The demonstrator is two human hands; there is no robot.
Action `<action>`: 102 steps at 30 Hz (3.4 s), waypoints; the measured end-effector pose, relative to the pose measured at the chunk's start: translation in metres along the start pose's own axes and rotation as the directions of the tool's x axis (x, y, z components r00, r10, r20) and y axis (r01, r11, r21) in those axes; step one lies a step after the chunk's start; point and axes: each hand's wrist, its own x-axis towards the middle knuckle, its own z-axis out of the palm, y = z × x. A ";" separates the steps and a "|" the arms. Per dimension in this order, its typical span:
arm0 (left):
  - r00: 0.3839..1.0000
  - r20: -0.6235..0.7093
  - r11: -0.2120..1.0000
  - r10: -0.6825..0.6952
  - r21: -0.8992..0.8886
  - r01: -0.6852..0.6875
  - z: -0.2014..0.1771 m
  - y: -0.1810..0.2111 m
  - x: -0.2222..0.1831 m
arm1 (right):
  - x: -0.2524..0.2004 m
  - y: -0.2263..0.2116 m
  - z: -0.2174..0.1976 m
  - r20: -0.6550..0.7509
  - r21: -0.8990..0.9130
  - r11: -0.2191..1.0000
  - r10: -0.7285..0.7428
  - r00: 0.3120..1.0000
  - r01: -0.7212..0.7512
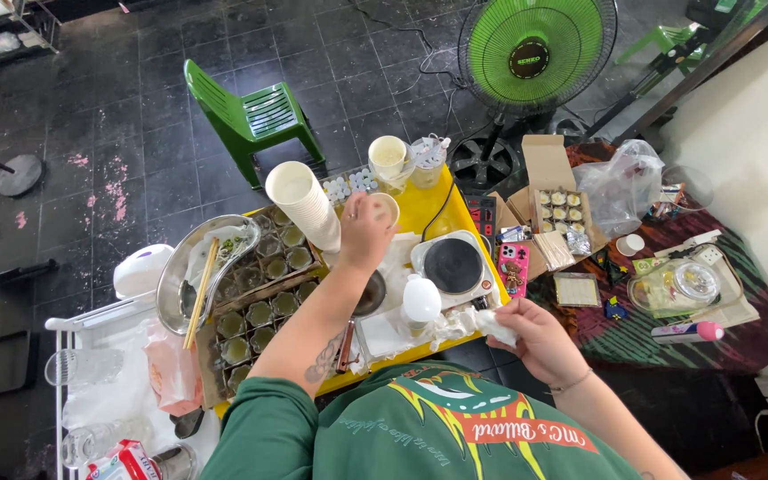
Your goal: Clean paper cups using a paper towel before production.
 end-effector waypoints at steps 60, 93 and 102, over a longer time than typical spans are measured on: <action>0.976 -0.155 0.905 -0.152 -0.419 0.074 -0.104 0.056 -0.030 | 0.032 -0.022 0.104 0.713 -0.681 -0.171 -0.377 0.591 0.712; 0.953 -0.233 0.783 0.191 -0.550 -0.292 -0.180 0.080 -0.073 | -0.027 -0.041 0.161 0.844 -0.391 0.478 -0.156 0.514 0.787; 0.977 -0.205 0.641 -0.055 -0.757 -0.123 -0.168 0.095 -0.078 | -0.039 -0.040 0.161 0.852 -0.186 0.517 -0.338 0.399 0.835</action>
